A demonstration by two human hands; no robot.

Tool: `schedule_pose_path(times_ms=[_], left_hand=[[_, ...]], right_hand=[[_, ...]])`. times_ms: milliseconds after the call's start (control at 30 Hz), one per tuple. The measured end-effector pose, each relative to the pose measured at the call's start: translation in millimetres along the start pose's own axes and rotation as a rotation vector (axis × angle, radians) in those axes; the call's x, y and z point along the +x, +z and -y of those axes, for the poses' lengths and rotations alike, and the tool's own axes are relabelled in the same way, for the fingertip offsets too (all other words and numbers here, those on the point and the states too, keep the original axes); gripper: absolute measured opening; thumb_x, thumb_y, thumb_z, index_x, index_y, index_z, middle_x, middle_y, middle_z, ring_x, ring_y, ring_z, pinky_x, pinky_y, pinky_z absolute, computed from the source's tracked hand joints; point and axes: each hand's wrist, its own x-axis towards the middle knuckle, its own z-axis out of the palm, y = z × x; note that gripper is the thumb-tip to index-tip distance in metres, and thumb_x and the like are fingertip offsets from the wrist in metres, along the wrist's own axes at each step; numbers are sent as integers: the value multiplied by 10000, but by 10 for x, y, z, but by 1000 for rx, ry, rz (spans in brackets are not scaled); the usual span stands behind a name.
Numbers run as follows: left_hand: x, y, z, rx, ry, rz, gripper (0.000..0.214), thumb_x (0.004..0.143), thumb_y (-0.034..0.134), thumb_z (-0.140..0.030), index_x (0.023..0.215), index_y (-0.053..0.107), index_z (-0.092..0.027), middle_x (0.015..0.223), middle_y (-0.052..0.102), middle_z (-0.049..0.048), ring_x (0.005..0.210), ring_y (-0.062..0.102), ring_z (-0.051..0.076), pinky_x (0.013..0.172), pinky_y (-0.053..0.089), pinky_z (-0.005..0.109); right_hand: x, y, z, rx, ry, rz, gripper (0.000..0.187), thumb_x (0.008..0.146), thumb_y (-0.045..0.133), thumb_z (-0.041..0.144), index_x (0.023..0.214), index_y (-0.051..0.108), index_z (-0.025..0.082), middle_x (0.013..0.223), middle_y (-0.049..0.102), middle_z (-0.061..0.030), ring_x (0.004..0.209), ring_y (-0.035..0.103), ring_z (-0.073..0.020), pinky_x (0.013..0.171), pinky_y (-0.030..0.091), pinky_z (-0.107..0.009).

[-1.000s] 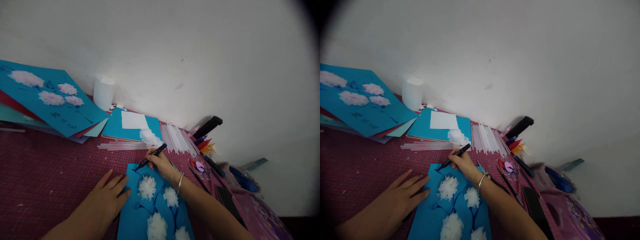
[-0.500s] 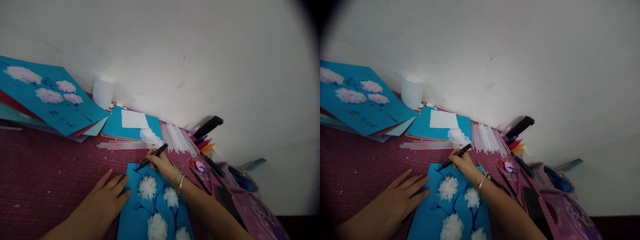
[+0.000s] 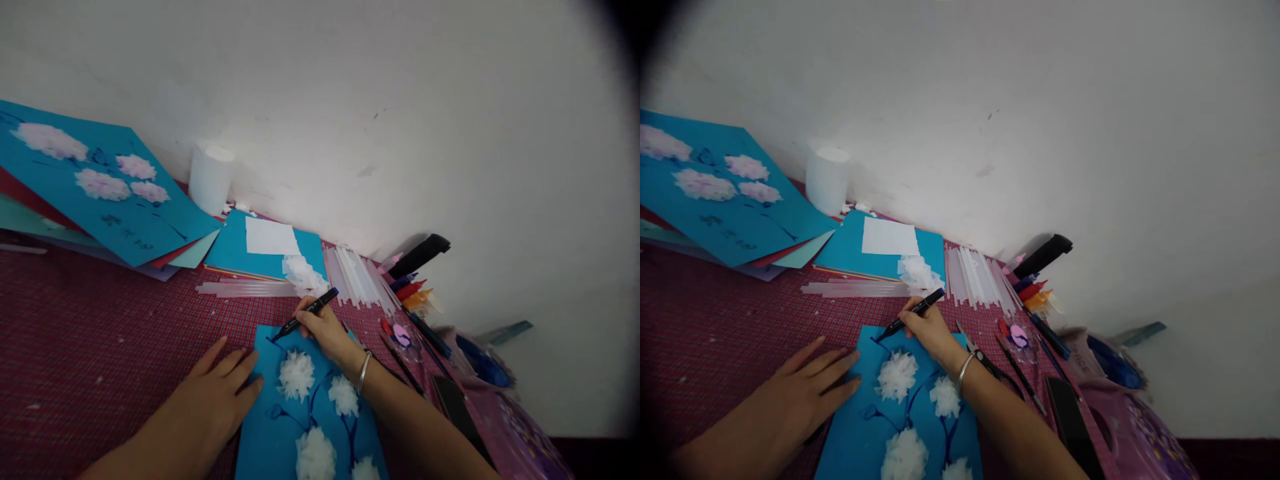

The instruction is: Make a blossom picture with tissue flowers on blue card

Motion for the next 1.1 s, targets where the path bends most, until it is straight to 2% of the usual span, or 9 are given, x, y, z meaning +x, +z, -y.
schedule_pose_path(times_ms=[133,333,533,667,833,1100], left_hand=[[-9,33,-5,33,-7,-46,427,900,433,-102,1216,625,-316,1343,582,77,1259,523,294,1087,337,611],[-16,58,6,32,-11,-77,389,917,462,-151,1222,619,-335,1341,585,58,1248,533,286,1091,346,596],[-21,75,0,75,-5,-60,456,910,399,-75,1239,609,-311,1354,572,69,1256,525,290,1085,349,603],[-12,73,10,45,11,-35,402,927,424,-145,1242,608,-312,1353,572,79,1253,527,305,1069,363,615],[2,83,31,39,5,-71,398,925,444,-149,1230,610,-342,1336,591,50,1250,533,276,1087,354,582],[-5,100,0,41,-10,-86,431,912,424,-101,1226,620,-321,1326,596,72,1243,537,292,1086,340,599]], right_hand=[[-4,14,9,8,0,-15,68,728,581,245,690,548,199,452,461,76,423,391,-87,459,271,-230],[9,24,-12,18,3,-44,68,725,585,250,706,547,196,454,481,74,420,395,-88,458,269,-231],[-9,35,25,-13,7,-35,77,756,571,260,721,546,197,463,507,60,438,417,-98,472,276,-230],[-25,34,46,-23,3,4,96,775,582,285,744,554,199,475,544,52,441,423,-99,476,285,-231],[-30,30,26,-29,-1,24,107,788,604,298,768,570,198,498,583,42,454,468,-103,505,340,-236],[-11,30,-31,33,-2,60,158,771,659,334,800,581,200,538,620,35,528,590,-132,595,454,-263]])
